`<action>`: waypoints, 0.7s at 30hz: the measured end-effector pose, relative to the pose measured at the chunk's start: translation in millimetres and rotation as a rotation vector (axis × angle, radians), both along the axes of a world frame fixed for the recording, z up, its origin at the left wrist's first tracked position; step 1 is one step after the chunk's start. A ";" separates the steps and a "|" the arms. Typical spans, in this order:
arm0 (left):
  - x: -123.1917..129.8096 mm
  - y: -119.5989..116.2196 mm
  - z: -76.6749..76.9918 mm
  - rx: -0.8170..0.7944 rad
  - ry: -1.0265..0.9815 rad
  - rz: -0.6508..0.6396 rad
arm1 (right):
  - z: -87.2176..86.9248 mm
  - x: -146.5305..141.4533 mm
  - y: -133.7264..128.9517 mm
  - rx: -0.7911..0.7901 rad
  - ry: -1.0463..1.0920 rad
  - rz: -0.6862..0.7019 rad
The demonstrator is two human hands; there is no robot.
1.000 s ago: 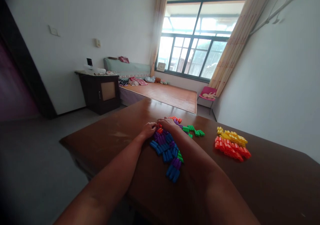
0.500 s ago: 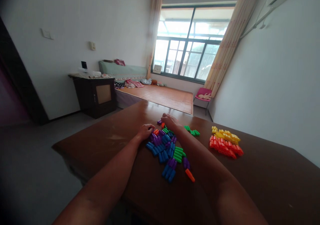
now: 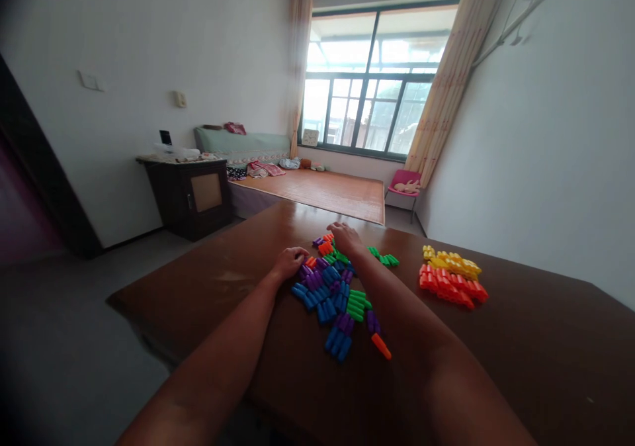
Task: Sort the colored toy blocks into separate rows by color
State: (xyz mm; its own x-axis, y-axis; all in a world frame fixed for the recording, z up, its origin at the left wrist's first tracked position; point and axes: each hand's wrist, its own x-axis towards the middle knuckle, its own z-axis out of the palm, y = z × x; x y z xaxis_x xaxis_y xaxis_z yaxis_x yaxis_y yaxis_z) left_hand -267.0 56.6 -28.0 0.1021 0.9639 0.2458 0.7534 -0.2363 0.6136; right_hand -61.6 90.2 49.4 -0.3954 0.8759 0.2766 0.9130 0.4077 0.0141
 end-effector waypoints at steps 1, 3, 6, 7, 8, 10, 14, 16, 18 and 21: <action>0.1 0.7 -0.2 -0.002 0.001 0.008 | -0.1 -0.8 5.3 -0.026 0.008 -0.005; 0.3 2.1 -1.0 -0.007 0.001 0.019 | -2.2 -4.0 14.0 -0.108 0.008 0.004; 0.7 3.4 -2.1 -0.014 -0.003 0.024 | -10.7 -13.9 20.6 -0.205 0.006 0.006; 0.7 3.5 -2.4 -0.013 -0.005 0.025 | -14.0 -18.2 21.4 -0.214 0.007 -0.007; 0.7 3.6 -2.5 -0.013 -0.005 0.024 | -16.7 -22.3 21.7 -0.215 0.008 -0.023; 0.6 3.3 -2.5 -0.007 -0.004 0.019 | -18.3 -28.3 21.5 -0.210 0.006 -0.041; 0.1 2.6 -2.1 0.001 -0.017 -0.007 | -2.3 -15.0 17.5 -0.157 0.078 -0.068; -0.2 3.3 -2.6 0.003 -0.023 -0.019 | 8.5 7.4 11.6 -0.158 0.181 -0.091; -0.3 5.0 -3.8 0.005 -0.019 -0.015 | 14.1 34.0 2.6 -0.157 0.278 -0.119; -0.2 8.4 -6.2 0.013 -0.004 -0.003 | 9.3 62.7 -12.6 -0.099 0.325 -0.141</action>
